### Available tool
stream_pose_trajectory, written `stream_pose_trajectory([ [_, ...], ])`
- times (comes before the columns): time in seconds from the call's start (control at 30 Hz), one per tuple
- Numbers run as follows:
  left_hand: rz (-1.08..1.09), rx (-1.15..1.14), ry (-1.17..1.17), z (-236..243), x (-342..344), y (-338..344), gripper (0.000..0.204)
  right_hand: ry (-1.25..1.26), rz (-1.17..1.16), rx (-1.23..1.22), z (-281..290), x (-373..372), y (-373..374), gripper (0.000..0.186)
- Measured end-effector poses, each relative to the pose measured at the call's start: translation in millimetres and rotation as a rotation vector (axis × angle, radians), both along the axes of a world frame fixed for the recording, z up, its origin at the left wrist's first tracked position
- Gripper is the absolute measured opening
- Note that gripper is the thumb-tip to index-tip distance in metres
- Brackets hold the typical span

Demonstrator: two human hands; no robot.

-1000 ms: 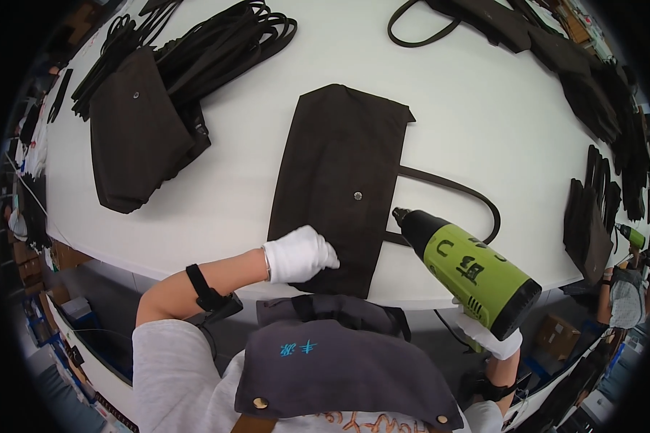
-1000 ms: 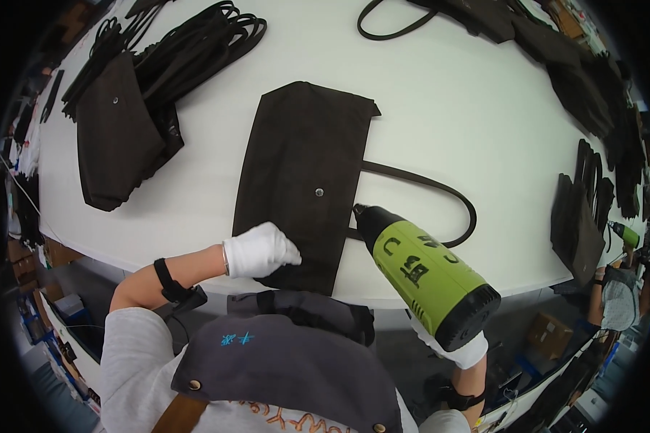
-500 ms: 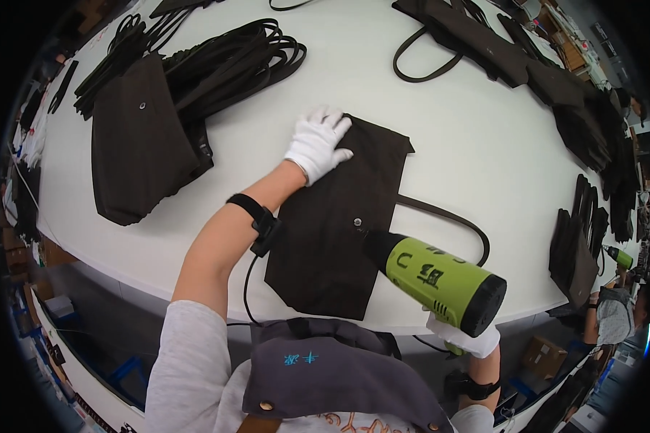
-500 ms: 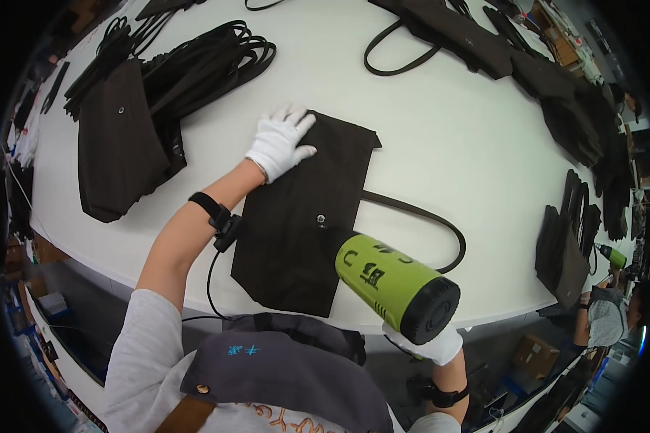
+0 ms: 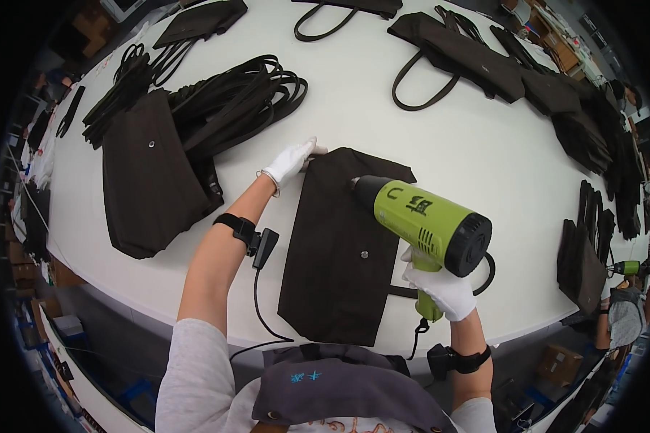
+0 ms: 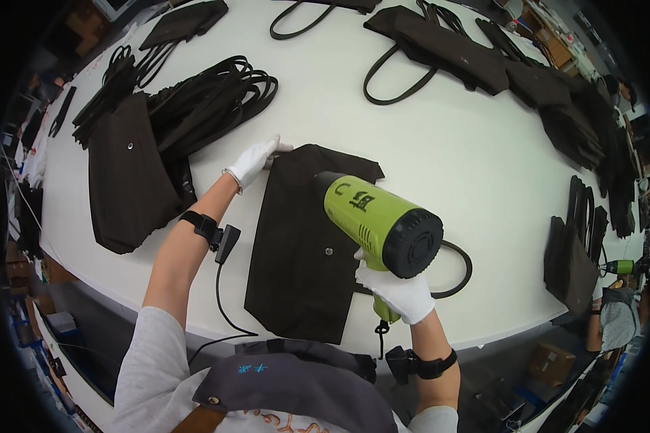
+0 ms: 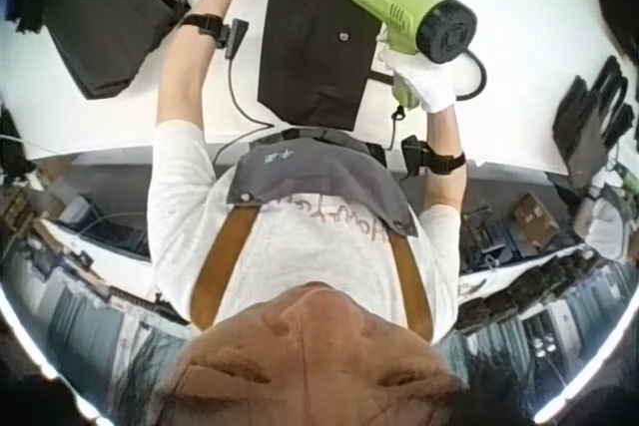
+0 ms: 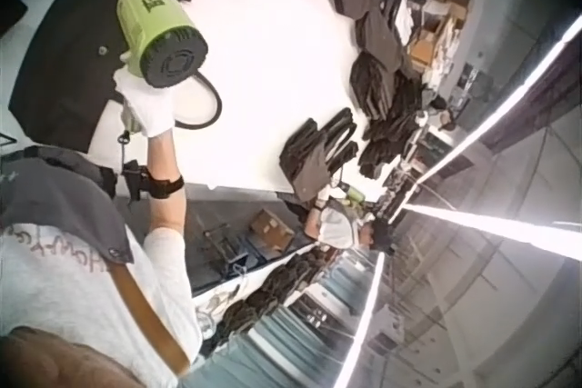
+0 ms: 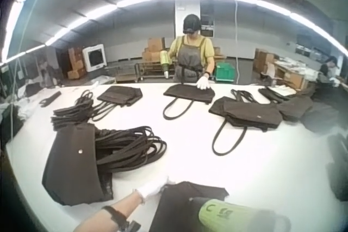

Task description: The recorder uses a heat gun to heat treat or finish fabric bags on a production table.

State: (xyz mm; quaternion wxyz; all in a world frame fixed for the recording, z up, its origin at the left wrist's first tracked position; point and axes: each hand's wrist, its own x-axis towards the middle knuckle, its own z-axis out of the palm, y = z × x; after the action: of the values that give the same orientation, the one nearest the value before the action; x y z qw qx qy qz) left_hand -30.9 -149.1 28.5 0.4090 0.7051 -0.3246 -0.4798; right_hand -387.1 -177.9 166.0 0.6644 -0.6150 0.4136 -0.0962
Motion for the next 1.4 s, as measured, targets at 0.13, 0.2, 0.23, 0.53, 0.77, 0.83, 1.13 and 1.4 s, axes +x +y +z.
stream_pose_trajectory([
  [0.13, 0.037, -0.001, 0.127, 3.1, 2.5, 5.2, 0.062, -0.112, 0.104, 0.069, -3.5, 16.8, -6.5, 0.026],
  [0.2, 0.047, -0.003, 0.123, 3.2, 2.3, 5.2, 0.062, -0.13, 0.075, 0.091, -3.1, 26.4, -7.6, 0.024],
  [0.23, 0.062, -0.008, 0.122, 2.8, 2.1, 4.5, 0.062, -0.12, 0.058, 0.065, -7.6, 29.7, -11.0, 0.023],
  [0.53, -0.033, -0.067, 0.139, -7.2, 6.3, 15.2, 0.056, -0.18, 0.363, 0.07, -12.9, -10.0, -4.5, 0.04],
  [0.77, 0.097, -0.121, 0.315, -7.8, 7.3, 20.9, 0.054, -0.155, 0.07, -0.021, -22.4, 12.9, 2.2, 0.029],
  [0.83, -0.066, 0.107, -0.136, 5.7, 5.8, 6.0, 0.062, -0.051, -0.048, -0.017, -25.6, 10.2, -8.1, 0.028],
  [1.13, -0.083, -0.06, -0.763, -15.5, -27.5, -44.8, 0.044, -0.039, -0.104, -0.074, 1.6, -7.9, -15.7, 0.046],
  [1.4, -0.719, -0.511, -1.177, 10.5, -112.7, 1.4, 0.07, 0.09, -0.168, -0.232, 8.1, -49.8, -19.7, 0.037],
])
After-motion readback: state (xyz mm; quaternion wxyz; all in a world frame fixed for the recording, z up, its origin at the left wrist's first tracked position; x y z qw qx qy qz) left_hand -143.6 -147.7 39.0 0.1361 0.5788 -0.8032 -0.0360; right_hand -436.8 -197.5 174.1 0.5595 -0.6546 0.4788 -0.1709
